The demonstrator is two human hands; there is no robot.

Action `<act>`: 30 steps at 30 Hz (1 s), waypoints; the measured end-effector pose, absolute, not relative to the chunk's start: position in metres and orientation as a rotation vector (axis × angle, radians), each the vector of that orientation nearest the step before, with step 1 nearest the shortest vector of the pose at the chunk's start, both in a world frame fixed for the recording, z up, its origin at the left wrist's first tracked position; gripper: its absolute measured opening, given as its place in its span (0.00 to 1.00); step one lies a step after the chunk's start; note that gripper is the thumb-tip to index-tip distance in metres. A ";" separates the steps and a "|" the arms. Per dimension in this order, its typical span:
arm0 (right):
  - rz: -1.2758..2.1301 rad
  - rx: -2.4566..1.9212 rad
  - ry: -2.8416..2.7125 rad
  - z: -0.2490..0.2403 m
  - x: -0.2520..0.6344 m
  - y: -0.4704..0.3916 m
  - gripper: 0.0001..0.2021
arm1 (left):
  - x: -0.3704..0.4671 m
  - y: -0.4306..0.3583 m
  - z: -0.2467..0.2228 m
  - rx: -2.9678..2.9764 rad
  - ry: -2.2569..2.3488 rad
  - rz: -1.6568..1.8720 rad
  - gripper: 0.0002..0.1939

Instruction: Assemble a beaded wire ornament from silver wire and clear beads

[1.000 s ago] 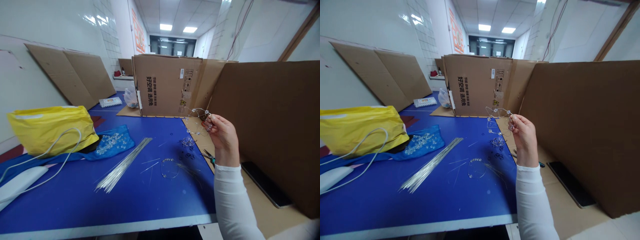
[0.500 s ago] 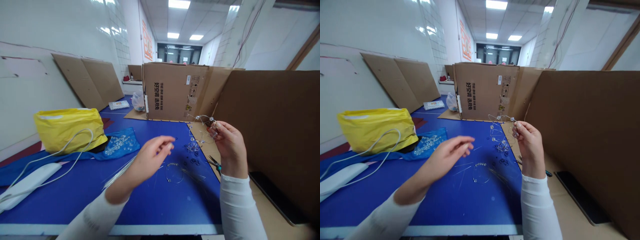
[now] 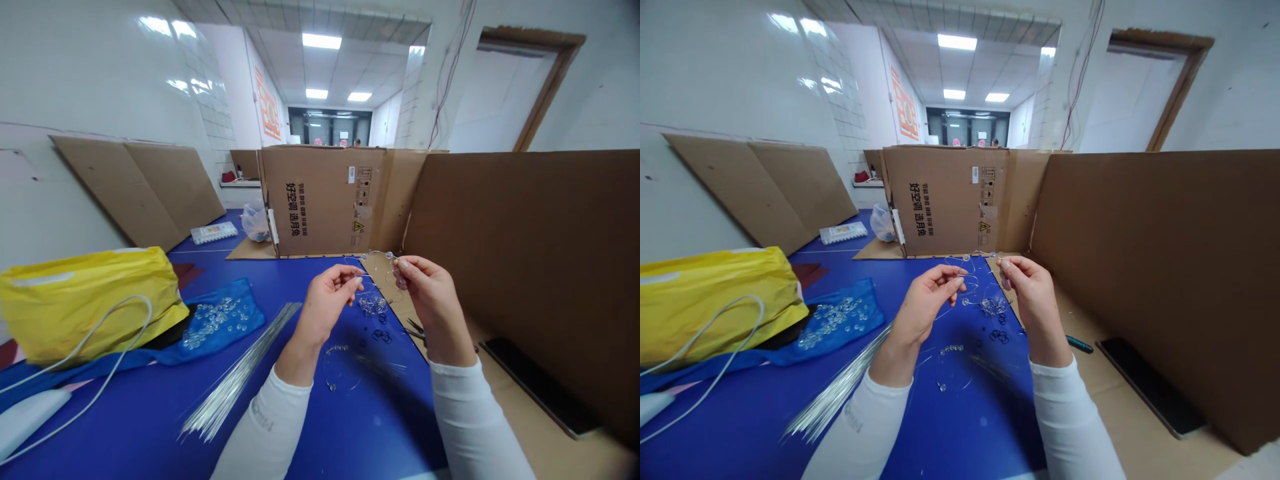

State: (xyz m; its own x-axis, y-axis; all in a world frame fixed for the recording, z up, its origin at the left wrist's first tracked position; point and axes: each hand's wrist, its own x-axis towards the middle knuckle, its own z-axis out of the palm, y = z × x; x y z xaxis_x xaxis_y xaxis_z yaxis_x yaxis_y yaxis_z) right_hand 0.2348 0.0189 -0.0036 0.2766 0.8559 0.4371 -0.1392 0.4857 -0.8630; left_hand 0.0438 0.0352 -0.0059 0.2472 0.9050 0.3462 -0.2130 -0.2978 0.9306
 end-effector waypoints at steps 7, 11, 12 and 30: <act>0.735 -0.853 -1.031 -0.009 0.232 0.018 0.11 | 0.037 0.037 -0.004 1.398 0.658 1.258 0.11; 0.683 -0.877 -1.052 -0.011 0.234 0.013 0.11 | 0.035 0.036 -0.002 1.401 0.651 1.232 0.11; 0.669 -0.891 -1.059 -0.011 0.234 0.012 0.11 | 0.034 0.036 -0.002 1.405 0.648 1.225 0.11; 0.452 -1.380 -1.226 -0.038 0.250 -0.075 0.16 | 0.035 0.039 -0.005 1.280 0.594 1.324 0.11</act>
State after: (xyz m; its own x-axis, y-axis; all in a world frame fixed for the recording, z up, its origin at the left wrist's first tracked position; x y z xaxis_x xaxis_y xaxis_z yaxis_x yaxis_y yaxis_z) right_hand 0.2501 -0.0745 -0.0382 0.3739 0.8454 0.3816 0.3952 0.2270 -0.8901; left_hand 0.0349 0.0394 -0.0050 0.2378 0.9146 0.3270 -0.3639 -0.2283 0.9030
